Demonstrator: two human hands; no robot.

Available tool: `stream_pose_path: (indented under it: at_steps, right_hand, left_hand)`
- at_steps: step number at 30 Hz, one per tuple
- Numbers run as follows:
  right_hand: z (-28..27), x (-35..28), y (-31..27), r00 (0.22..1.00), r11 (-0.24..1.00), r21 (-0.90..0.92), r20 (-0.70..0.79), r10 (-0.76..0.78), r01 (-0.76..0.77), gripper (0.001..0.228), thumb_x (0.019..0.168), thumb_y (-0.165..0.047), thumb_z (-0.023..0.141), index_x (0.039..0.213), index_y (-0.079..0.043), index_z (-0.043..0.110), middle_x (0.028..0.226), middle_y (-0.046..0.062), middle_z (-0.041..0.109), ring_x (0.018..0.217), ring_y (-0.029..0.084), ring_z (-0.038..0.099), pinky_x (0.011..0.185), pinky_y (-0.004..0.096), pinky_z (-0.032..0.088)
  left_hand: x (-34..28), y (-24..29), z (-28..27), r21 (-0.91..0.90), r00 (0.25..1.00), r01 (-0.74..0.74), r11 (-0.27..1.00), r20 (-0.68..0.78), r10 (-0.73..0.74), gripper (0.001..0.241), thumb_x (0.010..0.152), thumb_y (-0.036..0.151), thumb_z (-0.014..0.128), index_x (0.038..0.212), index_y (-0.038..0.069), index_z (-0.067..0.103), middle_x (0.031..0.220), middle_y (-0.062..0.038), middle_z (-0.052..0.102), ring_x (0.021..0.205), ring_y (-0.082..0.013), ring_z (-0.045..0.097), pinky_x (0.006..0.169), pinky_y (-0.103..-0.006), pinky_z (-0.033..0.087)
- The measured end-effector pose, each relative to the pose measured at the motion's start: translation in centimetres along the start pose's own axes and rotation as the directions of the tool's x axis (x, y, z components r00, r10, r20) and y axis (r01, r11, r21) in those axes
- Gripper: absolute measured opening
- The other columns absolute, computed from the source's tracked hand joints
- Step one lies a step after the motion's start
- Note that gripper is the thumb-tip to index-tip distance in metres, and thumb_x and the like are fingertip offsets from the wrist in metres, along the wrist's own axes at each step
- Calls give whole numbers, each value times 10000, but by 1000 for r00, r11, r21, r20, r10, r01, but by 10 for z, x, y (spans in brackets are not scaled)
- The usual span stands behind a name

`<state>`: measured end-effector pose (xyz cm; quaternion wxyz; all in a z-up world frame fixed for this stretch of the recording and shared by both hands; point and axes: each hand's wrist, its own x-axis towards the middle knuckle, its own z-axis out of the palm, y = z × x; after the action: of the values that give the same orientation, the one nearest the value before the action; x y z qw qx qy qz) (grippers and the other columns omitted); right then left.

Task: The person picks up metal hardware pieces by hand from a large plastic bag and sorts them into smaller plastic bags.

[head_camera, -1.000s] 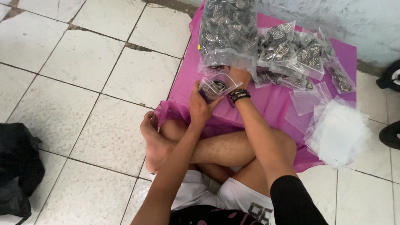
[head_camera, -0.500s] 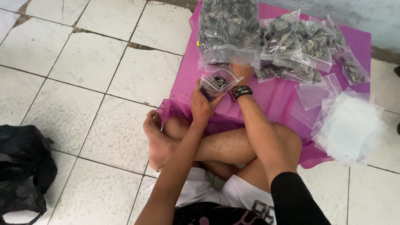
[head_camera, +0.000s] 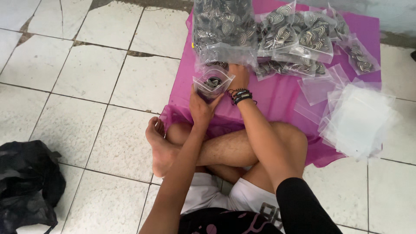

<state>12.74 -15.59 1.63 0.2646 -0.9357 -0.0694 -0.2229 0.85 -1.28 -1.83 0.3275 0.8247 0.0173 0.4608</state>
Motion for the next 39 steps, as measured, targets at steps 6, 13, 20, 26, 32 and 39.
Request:
stream_pose_path:
  at_steps: [6, 13, 20, 26, 32, 39]
  right_hand:
    - [7, 3, -1, 999, 994, -110, -38, 18, -22, 445, 931, -308, 680, 568, -52, 665, 513, 208, 600, 494, 417, 675, 409, 488, 495]
    - [36, -2, 21, 991, 989, -124, -119, 62, -76, 515, 963, -378, 595, 585, -52, 723, 524, 230, 618, 517, 443, 683, 441, 521, 517]
    - [64, -5, 48, 995, 998, -21, -80, 57, -59, 491, 943, -398, 601, 618, -59, 743, 587, 233, 664, 603, 452, 711, 491, 536, 523]
    - [32, -10, 18, 995, 995, -8, -35, 95, -96, 518, 977, -423, 587, 656, -44, 734, 598, 263, 655, 626, 483, 708, 562, 578, 547]
    - [16, -6, 9, 999, 996, -85, -24, 37, -39, 548, 985, -478, 610, 656, -55, 723, 613, 244, 666, 644, 465, 720, 585, 567, 573]
    - [43, 3, 29, 1000, 965, -262, -4, -31, 28, 442, 882, -487, 663, 606, -150, 737, 543, 143, 659, 570, 394, 724, 493, 503, 573]
  left_hand:
    - [-2, 1, -3, -2, 995, 66, 998, 74, -66, 1136, 589, 568, 1000, 1373, -109, 533, 1129, -276, 684, 1032, -409, 728, 920, -465, 606]
    - [-2, -4, 4, 84, 993, -93, 992, -70, 99, 1137, 575, 634, 985, 1312, -130, 578, 1094, -254, 683, 964, -389, 739, 857, -434, 636]
    - [-8, -12, 12, 86, 987, -129, 988, -89, 137, 1144, 582, 599, 1002, 1320, -156, 560, 1062, -273, 675, 924, -413, 734, 830, -450, 634]
    - [-3, -7, 6, 93, 989, -115, 989, -78, 123, 1141, 580, 596, 1001, 1317, -152, 555, 1058, -268, 677, 911, -409, 735, 818, -452, 639]
    - [-7, -12, 8, 113, 987, -133, 985, -79, 143, 1126, 597, 615, 985, 1305, -145, 552, 1050, -257, 678, 902, -397, 740, 790, -452, 640]
    - [-19, -38, 30, 246, 923, -286, 926, -188, 335, 1161, 612, 646, 964, 1300, -191, 547, 1125, -294, 657, 940, -405, 730, 804, -443, 645]
